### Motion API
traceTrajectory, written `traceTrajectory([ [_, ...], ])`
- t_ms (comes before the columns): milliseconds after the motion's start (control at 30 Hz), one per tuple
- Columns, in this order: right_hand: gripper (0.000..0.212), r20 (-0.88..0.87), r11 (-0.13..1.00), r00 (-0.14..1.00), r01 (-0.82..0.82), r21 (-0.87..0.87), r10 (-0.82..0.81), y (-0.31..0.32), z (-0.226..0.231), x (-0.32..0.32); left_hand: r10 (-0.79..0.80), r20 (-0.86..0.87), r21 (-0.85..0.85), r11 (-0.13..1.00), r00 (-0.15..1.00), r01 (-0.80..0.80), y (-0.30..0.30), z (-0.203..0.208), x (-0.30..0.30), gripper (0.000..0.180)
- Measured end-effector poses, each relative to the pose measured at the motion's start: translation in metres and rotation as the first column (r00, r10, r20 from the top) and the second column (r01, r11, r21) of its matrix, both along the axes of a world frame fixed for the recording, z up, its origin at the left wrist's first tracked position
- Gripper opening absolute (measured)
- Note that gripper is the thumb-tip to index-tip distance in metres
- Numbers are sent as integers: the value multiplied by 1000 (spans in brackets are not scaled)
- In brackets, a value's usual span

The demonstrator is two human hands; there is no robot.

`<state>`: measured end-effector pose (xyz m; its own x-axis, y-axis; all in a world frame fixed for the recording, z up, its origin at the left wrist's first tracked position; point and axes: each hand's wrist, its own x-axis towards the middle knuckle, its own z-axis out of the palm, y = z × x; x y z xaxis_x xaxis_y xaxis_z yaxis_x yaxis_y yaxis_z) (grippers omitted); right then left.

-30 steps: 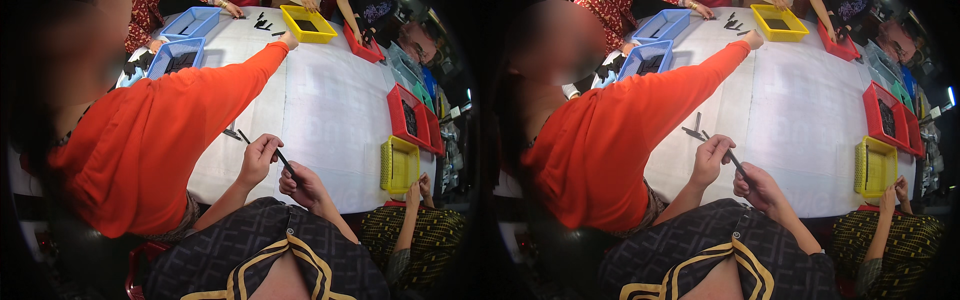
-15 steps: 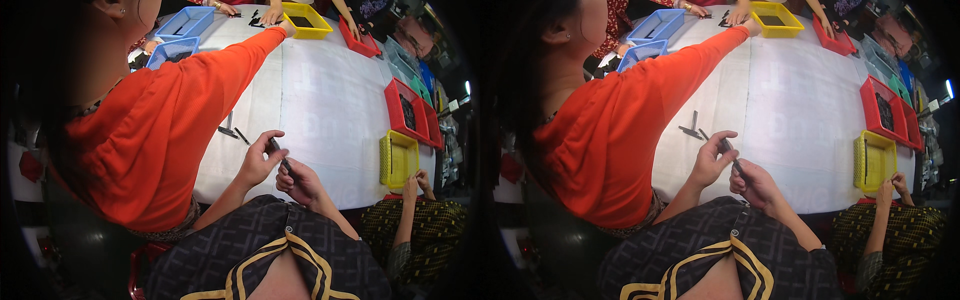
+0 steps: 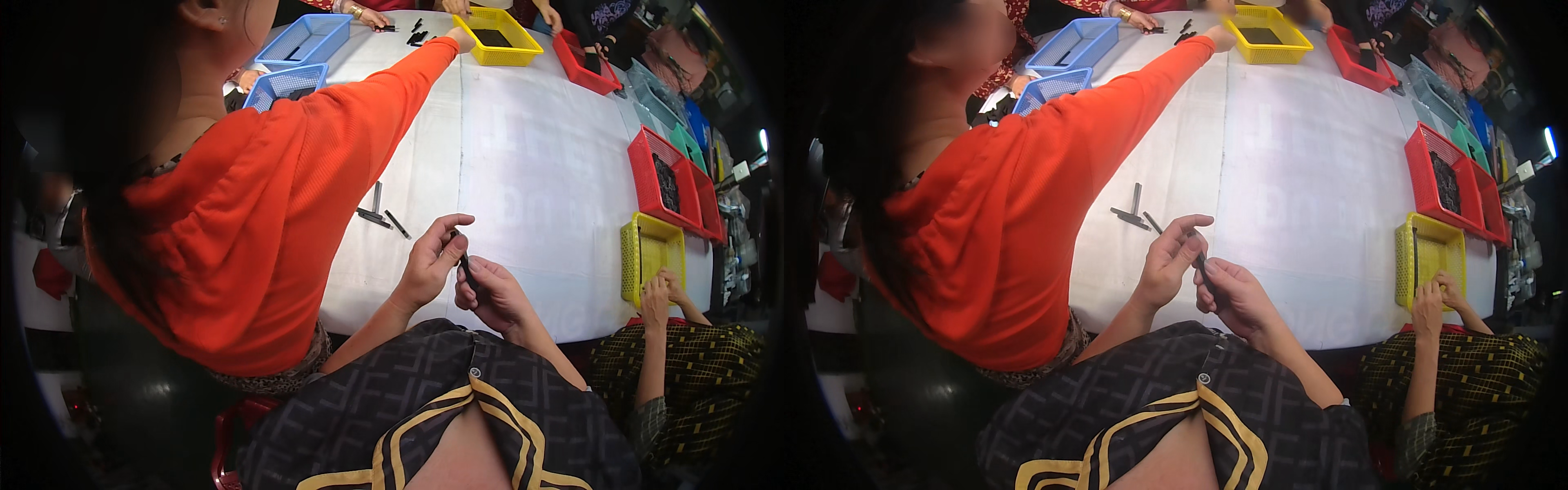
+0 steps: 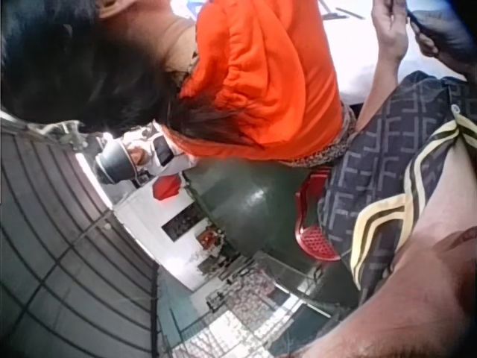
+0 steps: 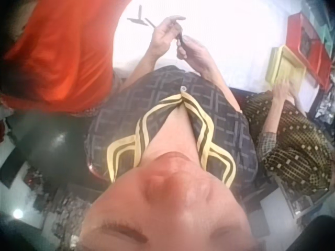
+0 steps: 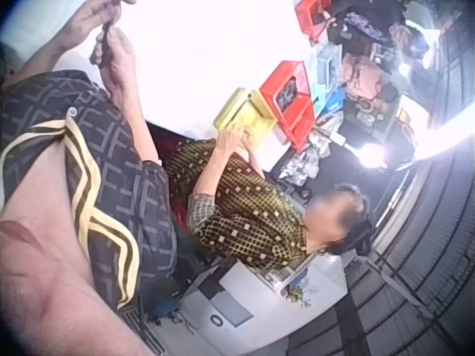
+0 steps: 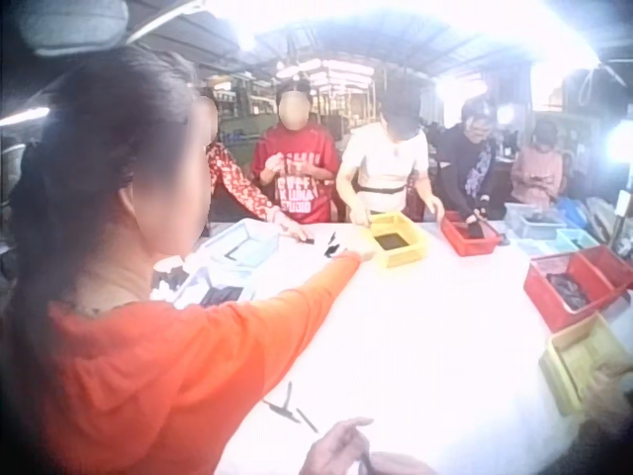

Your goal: The person repeatedly picks up small black plastic components from a table and joins two pieces together by hand. They place the assembled units into a yellow basket. Other people at the table perform the same task.

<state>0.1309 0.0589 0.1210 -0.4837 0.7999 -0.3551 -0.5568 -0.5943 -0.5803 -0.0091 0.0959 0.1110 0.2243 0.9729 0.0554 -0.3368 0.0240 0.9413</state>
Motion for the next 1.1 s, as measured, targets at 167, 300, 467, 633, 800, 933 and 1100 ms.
traceTrajectory([
  [167,21,345,988,937,6,152,-58,3,-10,3,28,-173,-75,996,985,-41,3,-9,-4,25],
  [300,19,319,996,947,16,91,-44,2,-4,0,47,-109,-166,984,993,-64,7,-16,-8,32],
  [467,20,206,998,976,66,3,-65,0,-7,-2,6,-73,-147,989,997,-17,7,-13,-6,31],
  [633,18,70,996,994,86,-23,-85,2,-17,-1,68,-163,-2,998,984,-70,6,-15,-1,26],
  [800,18,-18,995,999,30,-95,-32,0,-16,-3,62,-74,-142,987,995,-72,7,-20,-7,23],
  [933,19,-80,986,991,95,-135,-106,2,-12,-4,40,-146,39,999,989,-35,2,-18,-3,21],
  [1100,20,-86,993,995,34,-112,-44,-2,-22,-3,-63,-166,-135,990,984,40,9,-26,-18,16],
])
